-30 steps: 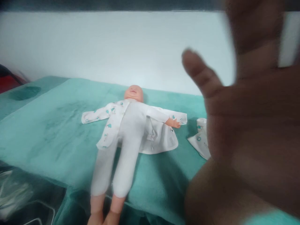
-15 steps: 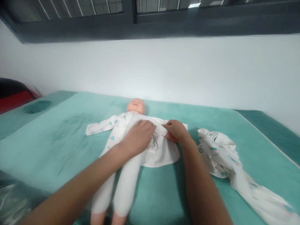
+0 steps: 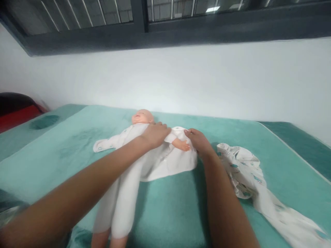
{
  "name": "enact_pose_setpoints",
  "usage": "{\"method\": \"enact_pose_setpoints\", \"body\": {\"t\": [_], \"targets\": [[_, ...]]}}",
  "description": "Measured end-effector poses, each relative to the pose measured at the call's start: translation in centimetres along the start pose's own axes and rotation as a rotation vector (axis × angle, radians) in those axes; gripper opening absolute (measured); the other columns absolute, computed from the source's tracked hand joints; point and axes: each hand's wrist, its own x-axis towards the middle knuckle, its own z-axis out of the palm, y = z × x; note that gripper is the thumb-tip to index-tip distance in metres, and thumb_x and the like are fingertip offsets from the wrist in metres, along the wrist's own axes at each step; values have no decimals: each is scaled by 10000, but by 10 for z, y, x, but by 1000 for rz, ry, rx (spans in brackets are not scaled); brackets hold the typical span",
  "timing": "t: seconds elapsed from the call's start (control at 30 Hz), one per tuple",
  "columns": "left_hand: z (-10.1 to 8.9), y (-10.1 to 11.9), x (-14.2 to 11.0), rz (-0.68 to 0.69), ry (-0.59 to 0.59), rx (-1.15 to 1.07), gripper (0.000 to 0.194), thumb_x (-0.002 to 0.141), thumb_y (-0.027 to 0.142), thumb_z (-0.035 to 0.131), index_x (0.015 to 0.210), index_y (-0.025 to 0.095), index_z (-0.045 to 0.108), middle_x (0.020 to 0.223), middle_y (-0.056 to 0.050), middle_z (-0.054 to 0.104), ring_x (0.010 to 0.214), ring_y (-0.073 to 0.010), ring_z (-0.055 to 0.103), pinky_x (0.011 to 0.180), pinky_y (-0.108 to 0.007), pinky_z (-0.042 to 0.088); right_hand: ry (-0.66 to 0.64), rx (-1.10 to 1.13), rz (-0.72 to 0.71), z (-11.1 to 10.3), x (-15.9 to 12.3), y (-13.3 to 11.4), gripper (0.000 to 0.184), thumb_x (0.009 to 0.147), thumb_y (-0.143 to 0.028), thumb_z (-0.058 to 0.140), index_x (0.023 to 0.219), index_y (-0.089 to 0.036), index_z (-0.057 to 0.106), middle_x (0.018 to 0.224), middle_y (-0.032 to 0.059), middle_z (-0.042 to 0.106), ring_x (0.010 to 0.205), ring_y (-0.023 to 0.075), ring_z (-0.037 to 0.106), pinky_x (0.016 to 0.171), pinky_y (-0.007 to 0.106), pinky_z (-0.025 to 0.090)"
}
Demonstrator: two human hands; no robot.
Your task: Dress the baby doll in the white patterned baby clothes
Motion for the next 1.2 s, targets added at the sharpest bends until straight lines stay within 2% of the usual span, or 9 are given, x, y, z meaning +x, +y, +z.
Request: {"method": "enact_pose_setpoints", "body": {"t": [0.07, 0.17, 0.37, 0.6, 0.73, 0.83, 0.93, 1.03, 1.2], "targets": [[-9, -6, -6, -20, 17, 34, 252, 854, 150, 495, 1085, 168, 594, 1081, -126, 637, 1047, -281, 545, 865, -431, 397, -36, 242, 12, -5, -3, -4, 351, 727, -534, 685, 801, -215, 559, 668, -17, 605, 586, 159, 558, 559, 279, 452], [-19, -6, -9, -71, -47, 79, 256, 849, 226, 551, 1092, 168, 604, 1071, -125, 634, 1045, -284, 533, 870, -433, 390, -62, 392, 35, -9, -10, -11, 398, 725, -567, 689, 874, -208, 599, 722, 32, 665, 659, 222, 634, 600, 329, 501], [-21, -2, -3, -135, -140, 150, 285, 776, 181, 635, 1061, 168, 641, 1071, -124, 640, 1049, -291, 517, 883, -443, 375, -158, 395, 208, -14, -27, -18, 544, 779, -724, 511, 880, -210, 661, 714, 98, 706, 757, 314, 694, 623, 408, 540], [-29, -21, -1, -157, -146, 134, 264, 779, 120, 594, 1031, 171, 652, 1080, -133, 639, 1070, -299, 516, 896, -459, 376, -191, 450, 238, -12, -39, -25, 487, 793, -671, 544, 932, -233, 702, 769, 88, 732, 819, 327, 703, 653, 417, 544], [-37, -35, -6, -164, -122, 125, 282, 795, 86, 535, 1033, 193, 641, 1061, -108, 644, 1019, -258, 534, 851, -405, 401, -128, 398, 170, -15, -39, -23, 417, 793, -610, 598, 962, -239, 687, 821, 71, 733, 814, 310, 698, 640, 403, 542], [-32, -32, -9, -180, -104, 155, 280, 805, 99, 546, 1056, 182, 638, 1096, -127, 637, 1058, -282, 526, 874, -434, 395, -43, 386, 98, -17, -36, -22, 351, 765, -551, 668, 942, -248, 672, 816, 50, 720, 784, 289, 688, 635, 382, 545], [-18, -17, -6, -154, -46, 106, 254, 855, 137, 510, 1079, 158, 629, 1120, -147, 628, 1121, -314, 505, 929, -493, 368, -28, 435, 36, -7, -37, -30, 300, 757, -510, 699, 914, -258, 654, 789, 20, 696, 707, 246, 662, 615, 356, 541], [0, 0, 1, -181, 51, 28, 273, 874, 136, 474, 1124, 147, 584, 1135, -138, 603, 1094, -293, 521, 935, -488, 377, -122, 505, -47, 18, -45, -45, 266, 781, -471, 693, 899, -241, 632, 777, 10, 656, 663, 192, 620, 614, 310, 524], [16, 12, 5, -211, 80, -50, 459, 811, 264, 612, 1238, 159, 481, 1211, -123, 552, 1114, -297, 507, 1013, -524, 332, -167, 635, -94, 56, -58, -63, 259, 773, -415, 719, 827, -231, 545, 659, -44, 513, 537, 102, 474, 513, 224, 430]]}}
